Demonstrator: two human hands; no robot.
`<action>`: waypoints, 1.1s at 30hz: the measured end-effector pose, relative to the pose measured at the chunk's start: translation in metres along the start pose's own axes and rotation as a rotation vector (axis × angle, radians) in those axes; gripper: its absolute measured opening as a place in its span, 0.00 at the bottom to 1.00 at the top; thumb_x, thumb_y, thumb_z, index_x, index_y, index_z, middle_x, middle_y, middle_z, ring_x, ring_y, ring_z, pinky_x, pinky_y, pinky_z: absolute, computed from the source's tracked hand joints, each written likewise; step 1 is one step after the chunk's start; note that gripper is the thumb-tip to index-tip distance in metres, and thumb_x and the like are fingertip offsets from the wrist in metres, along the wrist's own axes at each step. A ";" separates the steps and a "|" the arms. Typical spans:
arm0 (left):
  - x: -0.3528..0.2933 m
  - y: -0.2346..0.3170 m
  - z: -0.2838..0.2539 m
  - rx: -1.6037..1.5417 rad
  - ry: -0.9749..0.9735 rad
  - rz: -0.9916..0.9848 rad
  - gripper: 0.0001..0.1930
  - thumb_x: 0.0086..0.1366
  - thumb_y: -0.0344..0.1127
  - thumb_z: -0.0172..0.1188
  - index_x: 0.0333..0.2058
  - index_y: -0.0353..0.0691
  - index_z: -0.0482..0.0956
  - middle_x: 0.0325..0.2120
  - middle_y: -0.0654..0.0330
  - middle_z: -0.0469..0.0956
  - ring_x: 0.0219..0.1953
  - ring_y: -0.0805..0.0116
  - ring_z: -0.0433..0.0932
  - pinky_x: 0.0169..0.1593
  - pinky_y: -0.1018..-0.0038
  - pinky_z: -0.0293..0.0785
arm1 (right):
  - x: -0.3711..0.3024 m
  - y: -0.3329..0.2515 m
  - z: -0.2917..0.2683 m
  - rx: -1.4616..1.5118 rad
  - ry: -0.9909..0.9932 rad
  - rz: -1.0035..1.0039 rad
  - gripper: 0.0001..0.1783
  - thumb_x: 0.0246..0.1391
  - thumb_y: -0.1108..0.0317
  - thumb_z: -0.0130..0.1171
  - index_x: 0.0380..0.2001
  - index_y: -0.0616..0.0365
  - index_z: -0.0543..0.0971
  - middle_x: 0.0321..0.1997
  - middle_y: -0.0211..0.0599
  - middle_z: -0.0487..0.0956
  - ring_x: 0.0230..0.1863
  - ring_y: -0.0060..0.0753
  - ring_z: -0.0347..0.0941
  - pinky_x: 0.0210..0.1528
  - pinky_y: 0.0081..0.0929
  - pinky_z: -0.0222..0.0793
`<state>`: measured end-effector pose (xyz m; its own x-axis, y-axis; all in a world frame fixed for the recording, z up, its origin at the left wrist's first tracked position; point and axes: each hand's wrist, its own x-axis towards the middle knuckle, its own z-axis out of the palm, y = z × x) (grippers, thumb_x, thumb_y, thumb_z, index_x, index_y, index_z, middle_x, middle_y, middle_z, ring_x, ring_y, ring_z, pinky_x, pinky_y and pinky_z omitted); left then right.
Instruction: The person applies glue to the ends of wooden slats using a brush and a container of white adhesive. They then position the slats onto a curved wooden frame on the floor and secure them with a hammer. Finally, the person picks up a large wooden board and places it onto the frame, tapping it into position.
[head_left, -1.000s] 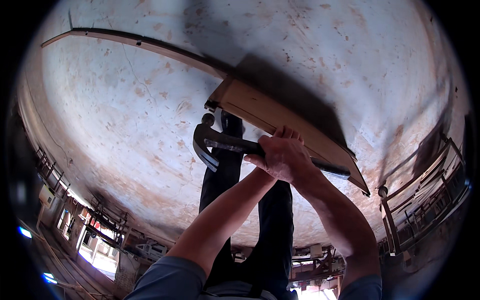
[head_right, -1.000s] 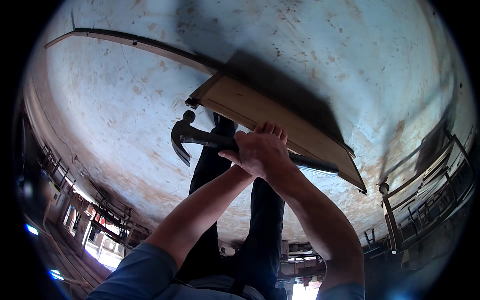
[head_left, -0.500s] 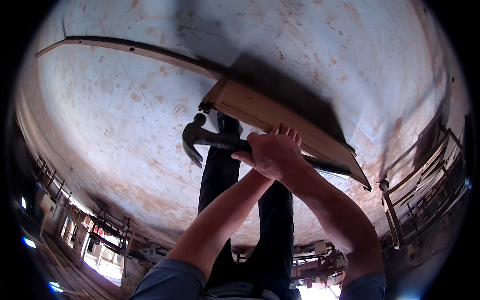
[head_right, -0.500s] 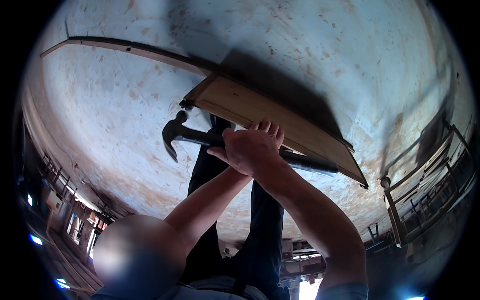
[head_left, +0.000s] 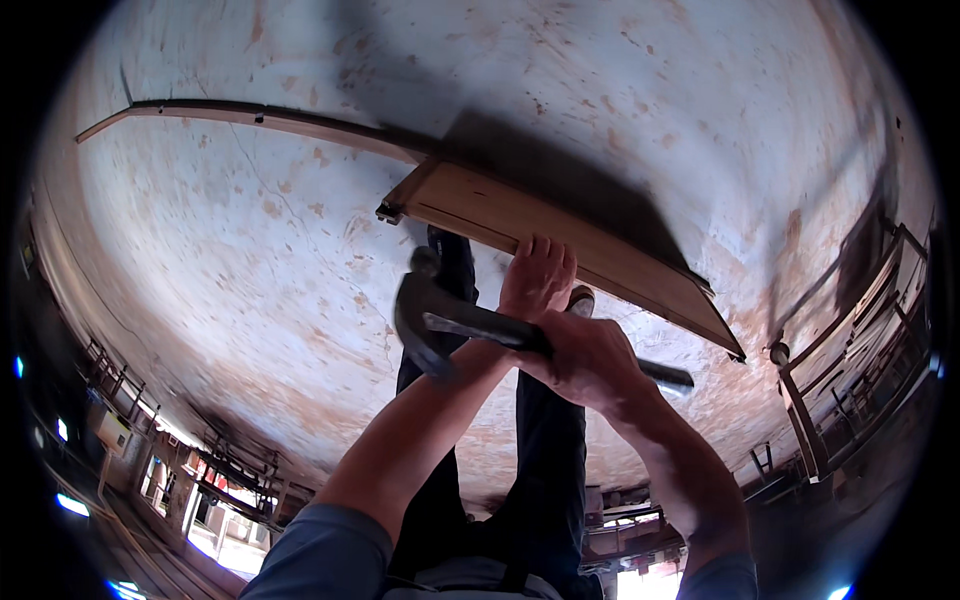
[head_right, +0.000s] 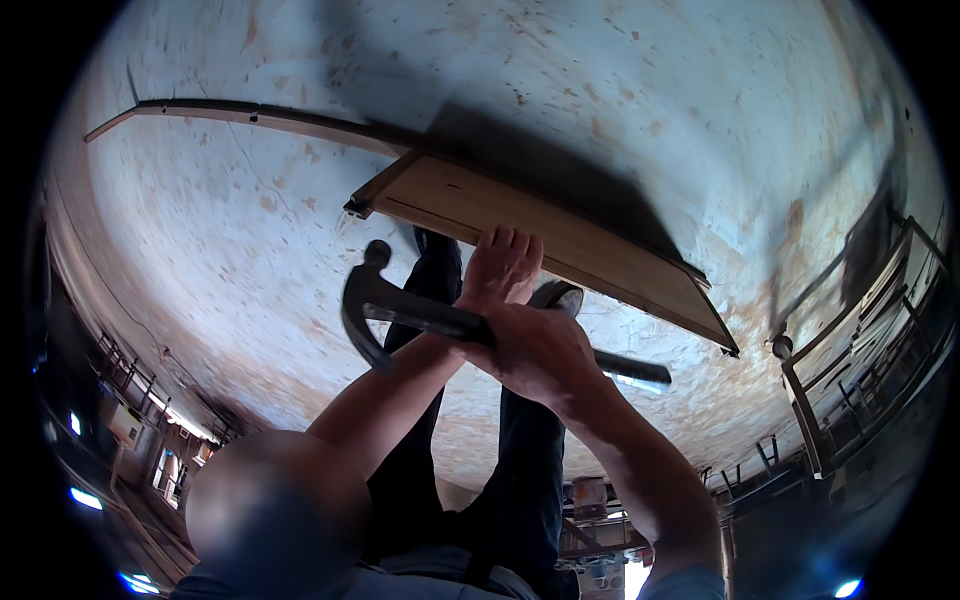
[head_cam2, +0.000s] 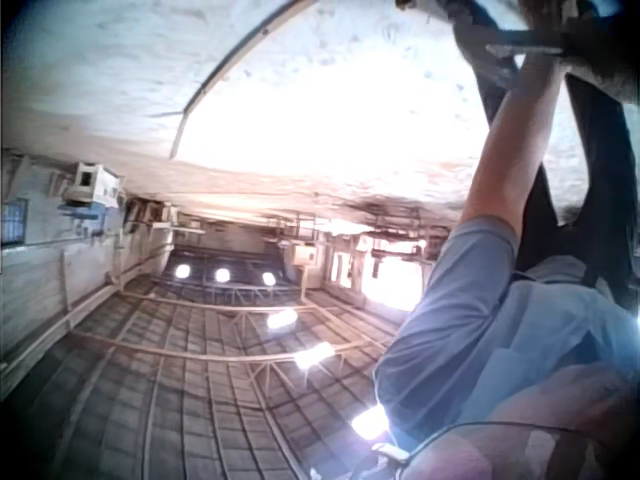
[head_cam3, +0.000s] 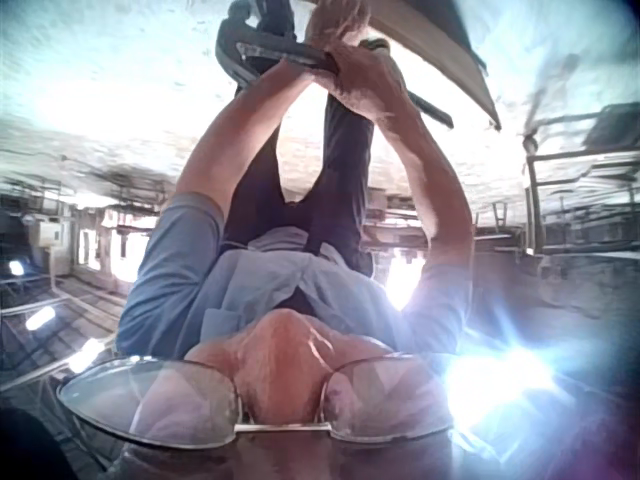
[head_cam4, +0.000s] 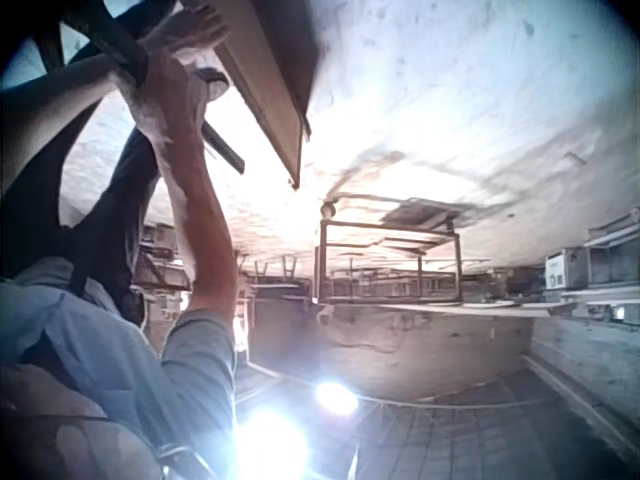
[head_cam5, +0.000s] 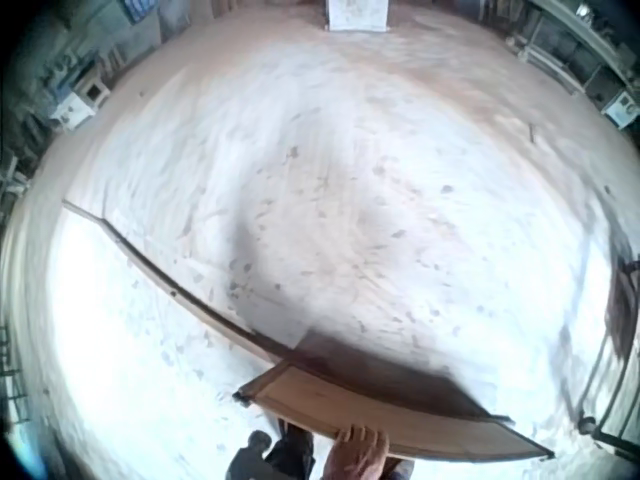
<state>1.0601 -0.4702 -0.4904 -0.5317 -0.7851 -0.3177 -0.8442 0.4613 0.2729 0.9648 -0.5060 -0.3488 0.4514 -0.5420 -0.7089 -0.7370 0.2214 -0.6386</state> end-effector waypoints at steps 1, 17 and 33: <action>0.000 0.001 -0.003 0.003 0.034 0.007 0.12 0.53 0.37 0.55 0.36 0.40 0.75 0.31 0.59 0.74 0.40 0.62 0.71 0.47 0.67 0.63 | -0.015 0.013 0.007 0.019 0.069 -0.042 0.21 0.49 0.47 0.64 0.29 0.55 0.75 0.21 0.37 0.77 0.22 0.41 0.77 0.23 0.36 0.71; 0.001 0.015 -0.024 -0.014 0.013 0.135 0.11 0.57 0.29 0.54 0.40 0.40 0.76 0.34 0.55 0.77 0.40 0.58 0.76 0.47 0.63 0.70 | -0.198 0.078 0.072 0.445 0.378 0.335 0.26 0.49 0.41 0.61 0.29 0.56 0.75 0.22 0.44 0.75 0.24 0.50 0.75 0.26 0.37 0.70; -0.244 0.007 -0.126 -0.049 -0.439 -0.374 0.24 0.59 0.38 0.58 0.53 0.35 0.69 0.49 0.44 0.73 0.52 0.47 0.71 0.54 0.58 0.67 | -0.456 0.181 0.200 0.392 0.150 0.975 0.24 0.47 0.52 0.61 0.39 0.61 0.75 0.39 0.56 0.79 0.45 0.57 0.75 0.46 0.48 0.70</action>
<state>1.1924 -0.3276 -0.2962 -0.1853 -0.6412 -0.7447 -0.9815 0.1579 0.1083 0.7259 -0.0568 -0.2007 -0.3338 -0.0778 -0.9394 -0.5209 0.8458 0.1150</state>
